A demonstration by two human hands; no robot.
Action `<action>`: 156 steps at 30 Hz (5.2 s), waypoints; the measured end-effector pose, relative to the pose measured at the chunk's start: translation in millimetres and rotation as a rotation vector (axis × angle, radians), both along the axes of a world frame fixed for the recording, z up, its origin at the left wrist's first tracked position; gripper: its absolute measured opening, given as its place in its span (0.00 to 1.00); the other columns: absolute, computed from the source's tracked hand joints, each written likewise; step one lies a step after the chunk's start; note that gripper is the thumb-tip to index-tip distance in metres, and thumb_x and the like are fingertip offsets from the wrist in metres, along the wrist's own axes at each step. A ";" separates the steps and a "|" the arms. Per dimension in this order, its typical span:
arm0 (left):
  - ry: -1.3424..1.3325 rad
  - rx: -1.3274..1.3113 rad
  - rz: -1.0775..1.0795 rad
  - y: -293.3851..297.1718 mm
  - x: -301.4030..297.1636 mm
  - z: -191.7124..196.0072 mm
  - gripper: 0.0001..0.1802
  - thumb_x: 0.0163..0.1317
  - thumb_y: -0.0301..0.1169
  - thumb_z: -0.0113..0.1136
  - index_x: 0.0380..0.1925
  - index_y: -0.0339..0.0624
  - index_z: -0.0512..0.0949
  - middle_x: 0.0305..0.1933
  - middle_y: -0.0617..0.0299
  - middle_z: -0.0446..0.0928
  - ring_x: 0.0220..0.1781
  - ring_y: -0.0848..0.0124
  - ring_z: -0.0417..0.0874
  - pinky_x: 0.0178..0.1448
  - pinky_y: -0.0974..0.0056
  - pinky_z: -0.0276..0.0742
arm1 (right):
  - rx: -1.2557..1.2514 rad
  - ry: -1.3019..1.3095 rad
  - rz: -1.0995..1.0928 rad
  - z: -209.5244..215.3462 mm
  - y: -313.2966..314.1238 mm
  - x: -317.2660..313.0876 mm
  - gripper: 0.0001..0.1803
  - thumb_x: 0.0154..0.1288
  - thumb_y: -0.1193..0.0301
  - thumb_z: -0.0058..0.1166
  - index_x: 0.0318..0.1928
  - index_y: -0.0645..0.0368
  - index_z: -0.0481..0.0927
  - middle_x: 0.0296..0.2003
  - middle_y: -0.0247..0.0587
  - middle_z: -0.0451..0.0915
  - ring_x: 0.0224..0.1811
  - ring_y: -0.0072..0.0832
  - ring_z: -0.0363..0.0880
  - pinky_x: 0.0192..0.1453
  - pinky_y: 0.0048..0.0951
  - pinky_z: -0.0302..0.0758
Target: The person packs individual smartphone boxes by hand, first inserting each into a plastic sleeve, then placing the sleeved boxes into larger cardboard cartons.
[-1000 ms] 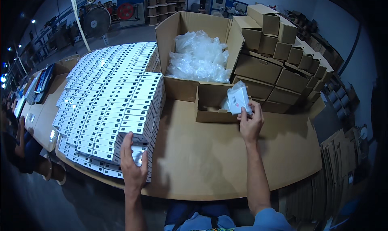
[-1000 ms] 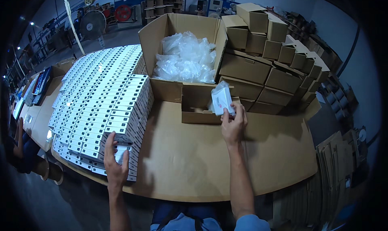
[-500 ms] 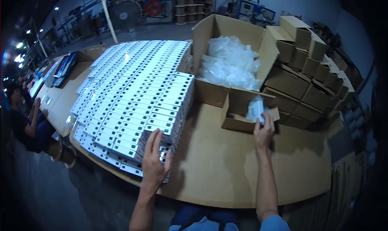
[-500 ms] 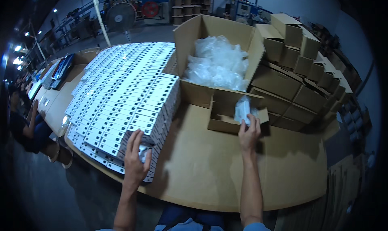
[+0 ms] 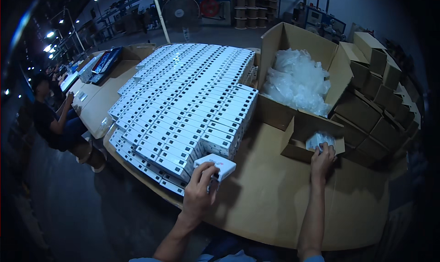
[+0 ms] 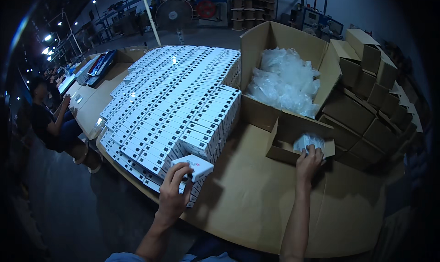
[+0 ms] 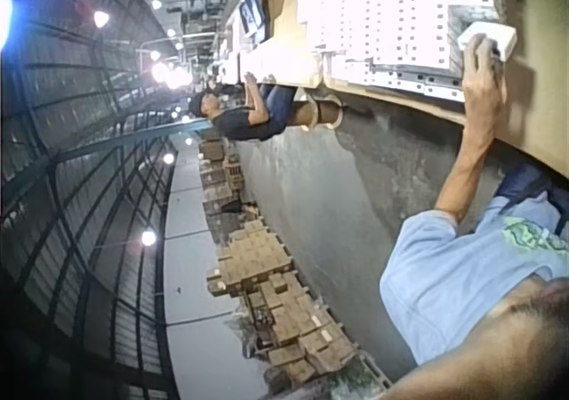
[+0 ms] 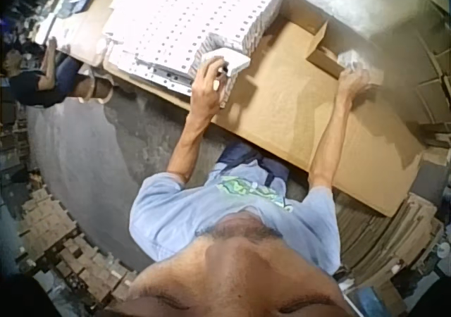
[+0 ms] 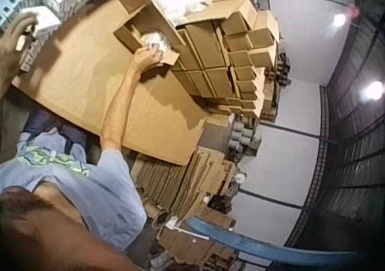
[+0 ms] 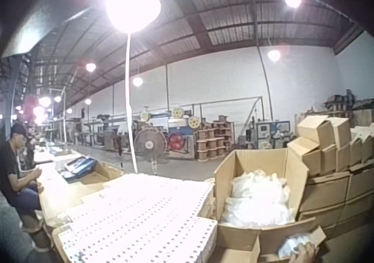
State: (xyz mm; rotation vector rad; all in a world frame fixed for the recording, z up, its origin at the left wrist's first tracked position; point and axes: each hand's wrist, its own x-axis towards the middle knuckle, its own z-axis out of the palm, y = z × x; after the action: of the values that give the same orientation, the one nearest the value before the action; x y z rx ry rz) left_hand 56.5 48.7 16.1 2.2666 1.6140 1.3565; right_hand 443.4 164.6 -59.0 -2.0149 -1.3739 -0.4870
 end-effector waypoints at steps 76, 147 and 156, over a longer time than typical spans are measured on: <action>-0.108 -0.034 -0.709 -18.8 111.2 -31.9 0.21 0.56 0.22 0.69 0.51 0.39 0.78 0.59 0.53 0.76 0.51 0.58 0.82 0.54 0.60 0.78 | -0.161 2.043 0.535 4.2 -206.0 -71.5 0.15 0.79 0.64 0.49 0.50 0.63 0.81 0.40 0.37 0.84 0.39 0.22 0.81 0.47 0.27 0.77; -0.752 -0.735 -0.615 -37.5 114.9 -81.3 0.21 0.58 0.27 0.75 0.49 0.31 0.80 0.45 0.56 0.85 0.46 0.70 0.85 0.52 0.65 0.82 | -0.205 0.953 0.695 20.7 -232.6 -73.0 0.19 0.67 0.76 0.49 0.56 0.67 0.81 0.57 0.59 0.76 0.60 0.48 0.77 0.67 0.38 0.71; -0.499 -0.717 -0.682 -41.0 106.1 -80.7 0.19 0.57 0.28 0.76 0.47 0.34 0.82 0.39 0.56 0.87 0.42 0.71 0.87 0.48 0.65 0.83 | 0.391 1.113 0.696 48.3 -201.2 -53.0 0.32 0.66 0.87 0.56 0.67 0.61 0.58 0.52 0.45 0.73 0.54 0.27 0.76 0.61 0.29 0.75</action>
State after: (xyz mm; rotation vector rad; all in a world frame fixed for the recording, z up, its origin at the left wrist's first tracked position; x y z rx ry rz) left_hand 162.6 7.7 -64.6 1.6193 0.8342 0.8610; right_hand 390.5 -36.6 -10.6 -1.0257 -1.0027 0.5746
